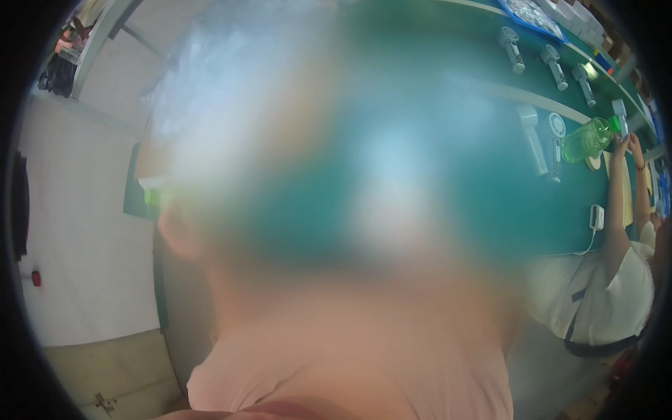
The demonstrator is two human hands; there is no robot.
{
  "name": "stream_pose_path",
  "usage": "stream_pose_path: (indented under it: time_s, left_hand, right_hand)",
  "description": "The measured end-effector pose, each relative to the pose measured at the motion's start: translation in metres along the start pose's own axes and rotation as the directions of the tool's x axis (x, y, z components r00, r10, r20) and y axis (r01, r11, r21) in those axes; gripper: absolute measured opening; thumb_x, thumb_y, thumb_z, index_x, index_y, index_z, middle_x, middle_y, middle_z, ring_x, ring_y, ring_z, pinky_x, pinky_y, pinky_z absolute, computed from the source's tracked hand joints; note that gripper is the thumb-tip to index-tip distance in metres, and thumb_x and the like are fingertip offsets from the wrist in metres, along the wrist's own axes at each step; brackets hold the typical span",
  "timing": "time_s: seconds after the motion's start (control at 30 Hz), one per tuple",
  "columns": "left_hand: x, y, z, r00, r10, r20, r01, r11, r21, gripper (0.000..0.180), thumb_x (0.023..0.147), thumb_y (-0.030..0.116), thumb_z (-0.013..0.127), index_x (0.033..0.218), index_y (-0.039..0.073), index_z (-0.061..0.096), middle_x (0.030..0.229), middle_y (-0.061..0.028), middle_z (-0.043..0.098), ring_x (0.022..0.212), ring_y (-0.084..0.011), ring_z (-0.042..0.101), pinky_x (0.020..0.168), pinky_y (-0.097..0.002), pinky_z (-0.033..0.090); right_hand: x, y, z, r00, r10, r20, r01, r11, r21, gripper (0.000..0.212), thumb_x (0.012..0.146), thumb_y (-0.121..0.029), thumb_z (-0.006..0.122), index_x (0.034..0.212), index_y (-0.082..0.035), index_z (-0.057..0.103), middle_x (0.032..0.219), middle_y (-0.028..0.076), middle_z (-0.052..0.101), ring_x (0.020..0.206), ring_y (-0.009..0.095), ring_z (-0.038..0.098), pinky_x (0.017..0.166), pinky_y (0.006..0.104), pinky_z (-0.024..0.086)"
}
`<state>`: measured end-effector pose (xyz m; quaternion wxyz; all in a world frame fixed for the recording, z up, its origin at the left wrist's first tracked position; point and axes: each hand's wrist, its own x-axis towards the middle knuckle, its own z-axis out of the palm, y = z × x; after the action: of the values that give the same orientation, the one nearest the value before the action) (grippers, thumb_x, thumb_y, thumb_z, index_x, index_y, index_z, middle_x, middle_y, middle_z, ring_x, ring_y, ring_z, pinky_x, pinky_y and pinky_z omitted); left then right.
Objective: The person wipes handheld electronic devices with a white cloth, occasionally applying liquid from a green bottle. They handle bubble wrap and place cleaned devices on the table. The process is repetitive, focusing on cleaning multiple similar devices one at a time.
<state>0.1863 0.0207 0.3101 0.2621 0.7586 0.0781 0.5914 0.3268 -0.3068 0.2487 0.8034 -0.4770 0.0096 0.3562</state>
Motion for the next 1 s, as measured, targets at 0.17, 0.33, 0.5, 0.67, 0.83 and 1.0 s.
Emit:
stream_pose_path:
  time_s: [0.17, 0.33, 0.5, 0.67, 0.83, 1.0]
  left_hand:
    - [0.071, 0.023, 0.090, 0.782, 0.212, 0.586, -0.395, 0.896, 0.203, 0.024, 0.081, 0.001, 0.072, 0.104, 0.000, 0.067, 0.095, -0.0157, 0.070, 0.091, -0.0361, 0.065, 0.081, -0.0433, 0.052]
    - [0.078, -0.024, 0.144, 0.586, -0.059, 0.808, -0.578, 0.668, 0.468, 0.013, 0.079, 0.011, 0.074, 0.082, 0.002, 0.065, 0.093, -0.0152, 0.070, 0.090, -0.0369, 0.066, 0.076, -0.0481, 0.051]
    - [0.092, 0.014, 0.148, 0.504, -0.352, 0.789, -0.260, 0.809, 0.527, 0.010, 0.080, 0.010, 0.074, 0.083, 0.004, 0.066, 0.089, -0.0163, 0.067, 0.087, -0.0357, 0.065, 0.074, -0.0442, 0.050]
    - [0.073, 0.099, 0.131, 0.726, 0.062, 0.685, -0.096, 0.995, 0.011, 0.010, 0.080, 0.003, 0.073, 0.083, 0.001, 0.063, 0.086, -0.0143, 0.062, 0.084, -0.0333, 0.062, 0.072, -0.0419, 0.048]
    - [-0.021, 0.121, 0.146, 0.497, 0.172, 0.850, -0.001, 0.980, -0.197, 0.017, 0.078, 0.006, 0.077, 0.086, 0.001, 0.063, 0.092, -0.0148, 0.063, 0.085, -0.0363, 0.062, 0.072, -0.0432, 0.049]
    - [-0.057, 0.108, 0.171, 0.272, 0.050, 0.961, 0.060, 0.996, -0.068, 0.020, 0.079, 0.013, 0.078, 0.087, 0.002, 0.064, 0.093, -0.0157, 0.062, 0.088, -0.0383, 0.061, 0.074, -0.0448, 0.049]
  right_hand:
    - [-0.002, -0.004, 0.004, 0.999, -0.013, 0.047, 0.012, 1.000, 0.005, 0.053, 0.101, -0.040, 0.059, 0.128, 0.005, 0.052, 0.095, 0.017, 0.068, 0.083, 0.025, 0.070, 0.073, 0.0358, 0.060]
    - [-0.007, 0.003, -0.004, 0.997, -0.072, 0.001, 0.072, 0.992, 0.101, 0.053, 0.101, -0.040, 0.060, 0.128, 0.005, 0.052, 0.095, 0.017, 0.068, 0.084, 0.025, 0.071, 0.074, 0.0357, 0.061]
    - [-0.012, -0.003, -0.006, 1.000, -0.027, -0.007, 0.028, 0.988, 0.153, 0.052, 0.100, -0.038, 0.061, 0.131, 0.003, 0.052, 0.098, 0.016, 0.068, 0.083, 0.024, 0.070, 0.073, 0.0355, 0.060]
    - [-0.020, -0.001, -0.019, 0.987, -0.147, 0.060, 0.134, 0.974, 0.183, 0.063, 0.094, -0.045, 0.068, 0.131, 0.003, 0.052, 0.096, 0.015, 0.067, 0.082, 0.023, 0.070, 0.074, 0.0356, 0.059]
    - [-0.056, -0.004, -0.052, 0.950, -0.289, -0.119, 0.302, 0.947, 0.112, 0.064, 0.092, -0.044, 0.071, 0.130, 0.004, 0.051, 0.098, 0.015, 0.066, 0.081, 0.023, 0.069, 0.069, 0.0320, 0.058]
    - [-0.100, -0.016, -0.076, 0.893, -0.321, -0.317, 0.345, 0.938, 0.021, 0.063, 0.093, -0.043, 0.069, 0.132, 0.002, 0.048, 0.101, 0.014, 0.064, 0.079, 0.021, 0.069, 0.063, 0.0287, 0.054]
